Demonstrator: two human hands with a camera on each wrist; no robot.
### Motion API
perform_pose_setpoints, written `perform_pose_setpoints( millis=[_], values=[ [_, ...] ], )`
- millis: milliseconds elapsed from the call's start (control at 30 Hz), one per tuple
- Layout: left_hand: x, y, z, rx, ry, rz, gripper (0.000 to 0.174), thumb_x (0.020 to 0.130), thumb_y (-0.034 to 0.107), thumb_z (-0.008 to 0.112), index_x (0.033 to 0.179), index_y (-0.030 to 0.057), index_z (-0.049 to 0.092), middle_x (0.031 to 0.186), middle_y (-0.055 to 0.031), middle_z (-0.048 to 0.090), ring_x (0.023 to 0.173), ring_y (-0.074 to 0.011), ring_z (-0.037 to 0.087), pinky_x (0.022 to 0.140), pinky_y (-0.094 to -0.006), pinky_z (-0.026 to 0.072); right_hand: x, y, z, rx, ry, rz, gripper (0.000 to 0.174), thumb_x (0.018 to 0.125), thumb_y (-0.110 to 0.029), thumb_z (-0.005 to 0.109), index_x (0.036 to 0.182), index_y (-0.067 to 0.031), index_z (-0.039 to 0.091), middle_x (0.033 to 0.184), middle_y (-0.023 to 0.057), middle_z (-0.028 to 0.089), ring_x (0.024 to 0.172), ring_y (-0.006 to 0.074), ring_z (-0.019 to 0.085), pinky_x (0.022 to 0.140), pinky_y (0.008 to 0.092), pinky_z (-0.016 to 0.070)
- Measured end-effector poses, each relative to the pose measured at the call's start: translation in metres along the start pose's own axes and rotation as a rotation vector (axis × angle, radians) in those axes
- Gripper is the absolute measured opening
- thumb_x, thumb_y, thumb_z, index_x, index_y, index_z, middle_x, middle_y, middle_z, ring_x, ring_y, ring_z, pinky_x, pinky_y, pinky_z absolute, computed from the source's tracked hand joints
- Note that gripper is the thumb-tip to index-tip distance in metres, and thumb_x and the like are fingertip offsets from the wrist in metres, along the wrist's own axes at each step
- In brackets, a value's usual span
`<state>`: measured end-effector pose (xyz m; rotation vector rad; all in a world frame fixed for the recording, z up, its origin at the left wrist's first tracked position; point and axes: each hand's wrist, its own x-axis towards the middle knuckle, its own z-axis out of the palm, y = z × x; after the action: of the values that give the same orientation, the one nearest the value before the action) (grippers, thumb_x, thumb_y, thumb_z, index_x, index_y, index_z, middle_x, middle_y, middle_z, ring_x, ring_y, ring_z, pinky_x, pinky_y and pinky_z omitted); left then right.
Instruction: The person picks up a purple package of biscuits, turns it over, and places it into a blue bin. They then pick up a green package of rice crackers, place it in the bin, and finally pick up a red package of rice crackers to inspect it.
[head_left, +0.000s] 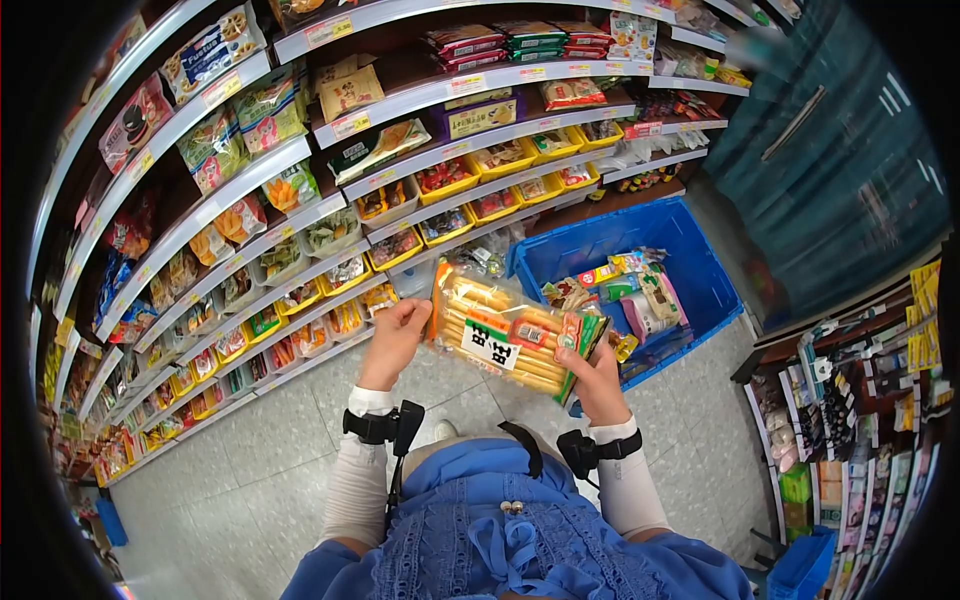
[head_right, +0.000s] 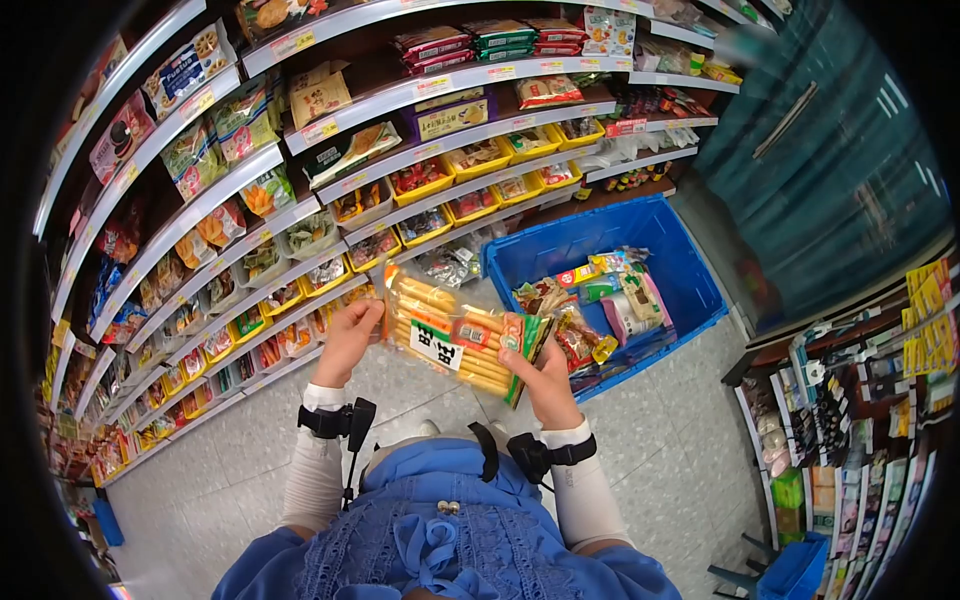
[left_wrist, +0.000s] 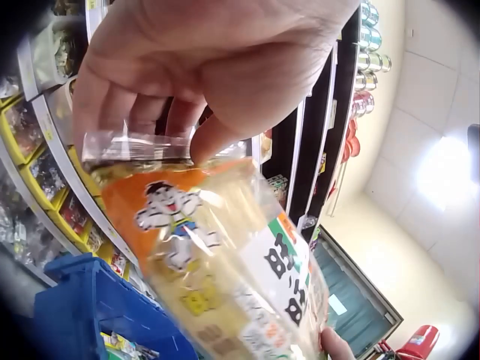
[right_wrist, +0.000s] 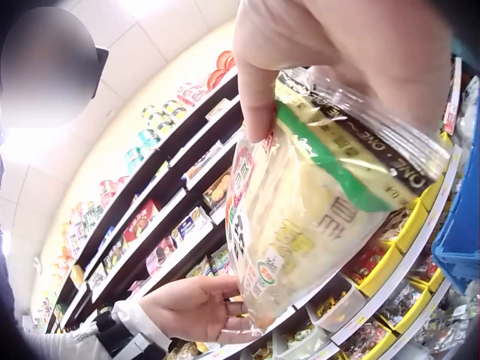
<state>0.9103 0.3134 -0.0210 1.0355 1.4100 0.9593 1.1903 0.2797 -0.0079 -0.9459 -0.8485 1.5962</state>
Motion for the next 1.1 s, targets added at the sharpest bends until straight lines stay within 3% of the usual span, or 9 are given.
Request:
perform_pose_setpoints(
  millis=[133, 333, 400, 533, 600, 700, 800, 1000, 1100],
  values=[
    [-0.006, 0.004, 0.014, 0.032, 0.106, 0.019, 0.028, 0.092, 0.022, 0.052, 0.108, 0.0012, 0.059, 0.088, -0.001, 0.061, 0.079, -0.0066, 0.054, 0.071, -0.0202, 0.0424, 0.0, -0.008, 0.007, -0.123, 0.005, -0.114, 0.04, 0.082, -0.007, 0.062, 0.119, -0.0004, 0.048, 0.111, 0.0071, 0.057, 0.101, 0.0127, 0.053, 0.089, 0.0276, 0.0414],
    [-0.008, 0.008, 0.018, -0.039, 0.182, 0.112, 0.036, 0.091, 0.021, 0.053, 0.123, 0.0046, 0.05, 0.097, -0.0038, 0.06, 0.087, -0.0086, 0.055, 0.074, -0.0215, 0.044, 0.007, -0.001, 0.006, 0.102, 0.135, 0.037, 0.038, 0.087, -0.015, 0.059, 0.12, -0.0002, 0.047, 0.11, 0.0068, 0.057, 0.099, 0.0132, 0.056, 0.085, 0.0268, 0.0446],
    [-0.015, 0.015, 0.018, -0.283, 0.046, 0.033, 0.036, 0.091, 0.021, 0.054, 0.124, 0.0066, 0.049, 0.103, -0.0049, 0.058, 0.09, -0.0089, 0.054, 0.073, -0.0227, 0.0466, 0.011, 0.006, -0.001, 0.295, 0.107, 0.142, 0.042, 0.089, -0.024, 0.054, 0.122, -0.0011, 0.044, 0.117, 0.011, 0.055, 0.103, 0.0186, 0.058, 0.083, 0.0314, 0.0486],
    [-0.019, 0.021, 0.017, -0.256, -0.023, 0.083, 0.038, 0.091, 0.021, 0.053, 0.126, 0.0083, 0.047, 0.107, -0.0036, 0.056, 0.091, -0.0085, 0.055, 0.073, -0.0243, 0.0488, 0.003, -0.009, 0.004, 0.518, 0.103, 0.339, 0.044, 0.088, -0.029, 0.056, 0.123, -0.0051, 0.046, 0.118, 0.009, 0.056, 0.103, 0.0196, 0.058, 0.082, 0.0293, 0.0499],
    [-0.02, 0.02, 0.016, -0.349, -0.099, 0.169, 0.042, 0.09, 0.021, 0.054, 0.13, 0.0092, 0.044, 0.115, -0.004, 0.052, 0.102, -0.0122, 0.052, 0.077, -0.0269, 0.0492, -0.002, -0.009, 0.011, 0.351, 0.177, 0.19, 0.04, 0.086, -0.031, 0.057, 0.118, -0.0074, 0.052, 0.114, 0.0079, 0.059, 0.1, 0.0191, 0.06, 0.075, 0.0282, 0.0522],
    [-0.023, 0.025, 0.013, -0.243, -0.198, 0.376, 0.049, 0.087, 0.018, 0.058, 0.132, 0.0107, 0.04, 0.123, -0.0057, 0.047, 0.115, -0.016, 0.044, 0.084, -0.0285, 0.047, 0.01, 0.018, -0.02, 0.591, 0.182, 0.343, 0.038, 0.086, -0.033, 0.058, 0.114, -0.0083, 0.056, 0.11, 0.008, 0.061, 0.095, 0.0189, 0.062, 0.07, 0.0282, 0.0534],
    [-0.024, 0.027, 0.014, -0.167, -0.227, 0.459, 0.049, 0.083, 0.014, 0.062, 0.129, 0.0108, 0.045, 0.128, -0.008, 0.042, 0.123, -0.0189, 0.037, 0.09, -0.0298, 0.0434, 0.009, 0.02, -0.024, 0.453, 0.224, 0.295, 0.038, 0.086, -0.034, 0.058, 0.114, -0.0084, 0.055, 0.108, 0.0085, 0.062, 0.092, 0.0194, 0.063, 0.068, 0.0282, 0.0541],
    [-0.015, 0.015, 0.015, -0.008, -0.126, 0.563, 0.04, 0.082, 0.014, 0.063, 0.12, 0.009, 0.053, 0.129, -0.0084, 0.043, 0.122, -0.0205, 0.039, 0.097, -0.0324, 0.037, 0.007, 0.007, -0.012, 0.619, 0.089, 0.514, 0.041, 0.084, -0.043, 0.057, 0.112, -0.0135, 0.056, 0.097, 0.0024, 0.064, 0.079, 0.0152, 0.064, 0.048, 0.0282, 0.0523],
    [-0.015, 0.016, 0.012, -0.017, -0.151, 0.632, 0.039, 0.082, 0.016, 0.061, 0.12, 0.0085, 0.054, 0.131, -0.0086, 0.042, 0.122, -0.022, 0.039, 0.099, -0.034, 0.0338, 0.007, 0.006, -0.01, 0.627, 0.163, 0.474, 0.042, 0.085, -0.037, 0.058, 0.115, -0.0078, 0.054, 0.103, 0.0103, 0.063, 0.076, 0.0211, 0.064, 0.051, 0.0257, 0.054]
  ],
)
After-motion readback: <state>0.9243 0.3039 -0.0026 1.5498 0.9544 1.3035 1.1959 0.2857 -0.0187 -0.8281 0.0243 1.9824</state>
